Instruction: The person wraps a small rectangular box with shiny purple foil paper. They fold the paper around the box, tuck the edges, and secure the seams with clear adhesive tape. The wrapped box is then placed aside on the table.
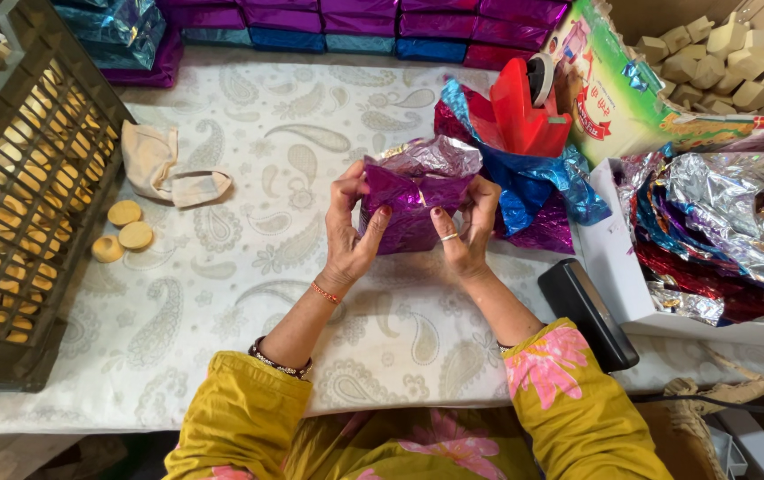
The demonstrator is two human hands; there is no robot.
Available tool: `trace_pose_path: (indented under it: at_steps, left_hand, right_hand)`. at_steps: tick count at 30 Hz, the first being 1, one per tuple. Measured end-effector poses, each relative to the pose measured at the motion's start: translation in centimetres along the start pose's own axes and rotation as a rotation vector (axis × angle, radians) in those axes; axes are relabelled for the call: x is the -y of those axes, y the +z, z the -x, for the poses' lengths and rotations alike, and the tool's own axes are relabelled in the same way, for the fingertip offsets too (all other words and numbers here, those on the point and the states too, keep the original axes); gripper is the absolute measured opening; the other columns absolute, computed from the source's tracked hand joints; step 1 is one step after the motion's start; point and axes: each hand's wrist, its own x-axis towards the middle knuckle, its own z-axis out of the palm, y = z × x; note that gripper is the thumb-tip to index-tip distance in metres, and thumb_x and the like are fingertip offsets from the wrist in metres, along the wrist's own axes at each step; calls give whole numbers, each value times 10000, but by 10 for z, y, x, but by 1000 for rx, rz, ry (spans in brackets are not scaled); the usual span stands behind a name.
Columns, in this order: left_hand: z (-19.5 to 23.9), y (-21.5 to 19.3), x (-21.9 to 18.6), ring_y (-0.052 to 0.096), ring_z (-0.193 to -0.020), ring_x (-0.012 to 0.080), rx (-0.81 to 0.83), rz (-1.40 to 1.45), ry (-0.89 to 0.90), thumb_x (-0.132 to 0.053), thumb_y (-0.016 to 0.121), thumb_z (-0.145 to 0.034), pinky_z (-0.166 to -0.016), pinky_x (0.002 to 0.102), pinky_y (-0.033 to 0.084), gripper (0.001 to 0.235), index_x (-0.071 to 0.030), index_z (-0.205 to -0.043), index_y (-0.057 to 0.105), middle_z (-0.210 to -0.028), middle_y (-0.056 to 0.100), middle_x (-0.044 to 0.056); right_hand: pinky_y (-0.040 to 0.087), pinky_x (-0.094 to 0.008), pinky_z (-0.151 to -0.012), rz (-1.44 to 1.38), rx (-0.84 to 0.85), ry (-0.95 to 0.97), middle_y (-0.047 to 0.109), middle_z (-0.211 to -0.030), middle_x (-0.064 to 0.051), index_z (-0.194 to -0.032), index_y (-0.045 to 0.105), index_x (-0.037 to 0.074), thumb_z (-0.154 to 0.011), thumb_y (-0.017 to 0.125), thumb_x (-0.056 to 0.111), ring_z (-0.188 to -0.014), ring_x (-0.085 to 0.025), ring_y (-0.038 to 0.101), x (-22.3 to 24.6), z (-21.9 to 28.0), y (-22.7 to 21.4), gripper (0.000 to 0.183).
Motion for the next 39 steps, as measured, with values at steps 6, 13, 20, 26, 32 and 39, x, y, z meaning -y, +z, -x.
trace_pose_path:
  at_steps: [6,13,20,26,32,39]
  left_hand:
    - [1,0,-1,523,-1393,276,48,-51,41,-130,651,-1027,-1243,438,382,209,-70,-1168,508,-1466,572,200]
    - [1,-1,-6,575,-1234,233,6,-37,20,-179,673,-951,-1121,410,457,464,-47,-1312,412,-1478,529,188]
    - [-19,-8,-35,624,-1267,256,-39,-108,104,-297,611,-984,-1113,418,504,530,-24,-1411,456,-1359,616,139]
    - [-82,-28,-86,716,-1093,242,99,-497,-60,-439,659,-930,-950,393,546,433,-84,-1176,688,-1154,755,97]
    - [-132,-16,-126,701,-741,289,430,-1060,-200,-365,752,-682,-665,419,533,265,-190,-872,804,-796,746,97]
    - [-146,-6,-131,699,-647,284,541,-1175,-214,-392,779,-657,-615,403,539,166,-241,-722,800,-689,723,69]
  right_hand:
    - [456,-297,-1020,34,16,-40,450,-1273,-58,-1428,378,32,-1000,711,269,-1111,-124,499,-2,1,1,592]
    - [405,-361,-1173,-90,36,-45,428,-1458,-121,-1529,240,30,-1009,710,300,-1319,-205,482,6,-1,7,751]
    - [447,-368,-1146,138,103,44,602,-1349,-137,-1494,408,0,-1002,689,307,-1236,-219,596,3,-2,2,645]
    - [467,-372,-1091,87,127,41,599,-1334,-140,-1480,390,-22,-1014,677,298,-1198,-232,598,5,-1,4,633]
    - [472,-383,-1087,111,130,21,596,-1340,-155,-1483,389,-30,-1015,661,322,-1209,-252,602,10,-5,5,645]
    - [505,-381,-1033,134,119,-33,626,-1248,-136,-1432,424,-11,-1010,665,340,-1136,-248,624,3,-4,5,600]
